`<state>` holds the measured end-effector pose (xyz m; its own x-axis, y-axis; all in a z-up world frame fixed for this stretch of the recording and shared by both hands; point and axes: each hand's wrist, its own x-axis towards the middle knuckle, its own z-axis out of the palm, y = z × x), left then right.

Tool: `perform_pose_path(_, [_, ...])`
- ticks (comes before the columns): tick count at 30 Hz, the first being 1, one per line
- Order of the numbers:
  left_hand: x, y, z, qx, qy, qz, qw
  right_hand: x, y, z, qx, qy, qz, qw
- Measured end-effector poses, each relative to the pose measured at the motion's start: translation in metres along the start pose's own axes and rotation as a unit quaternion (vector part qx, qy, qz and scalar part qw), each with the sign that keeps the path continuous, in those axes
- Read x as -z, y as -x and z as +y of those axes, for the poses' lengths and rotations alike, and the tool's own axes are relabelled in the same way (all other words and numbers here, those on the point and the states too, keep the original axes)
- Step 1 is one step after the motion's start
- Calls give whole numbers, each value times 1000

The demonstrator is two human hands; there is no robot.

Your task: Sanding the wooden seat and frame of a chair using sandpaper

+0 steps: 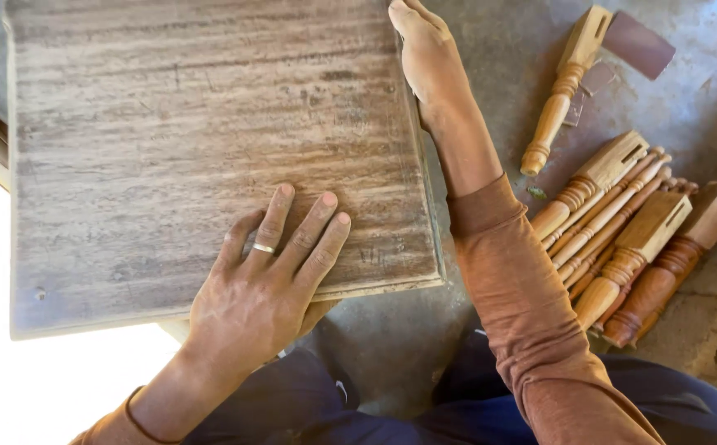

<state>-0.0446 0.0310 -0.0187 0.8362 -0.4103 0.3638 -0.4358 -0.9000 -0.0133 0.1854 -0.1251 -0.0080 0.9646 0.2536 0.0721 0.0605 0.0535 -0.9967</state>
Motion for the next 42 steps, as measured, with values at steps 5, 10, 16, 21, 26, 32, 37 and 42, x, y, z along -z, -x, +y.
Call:
perform_pose_path(5, [-2, -1, -2, 1, -1, -1, 1000, 5, 34, -1, 32, 92, -28, 995])
perform_pose_path(10, [-5, 0, -1, -5, -1, -4, 1000, 4, 30, 2, 17, 50, -24, 998])
perform_pose_path(16, [-5, 0, -2, 5, -8, 14, 1000, -16, 16, -23, -124, 113, 92, 982])
perform_pose_path(21, [-7, 2, -4, 2, 8, 16, 1000, -8, 8, -19, -120, -10, 96, 988])
perform_pose_path(26, [-6, 3, -5, 1, 17, 30, 999, -8, 5, -25, -134, -20, 96, 986])
perform_pose_path(32, [-5, 2, -5, 2, 31, 30, 999, 1, -16, 2, -50, 79, 93, 991])
perform_pose_path(37, [-5, 3, -4, 0, 26, 27, 999, 0, 0, 1, -34, 215, 89, 972])
perform_pose_path(42, [-4, 0, -4, -1, 29, 27, 999, -1, -6, 0, -22, 228, 64, 971])
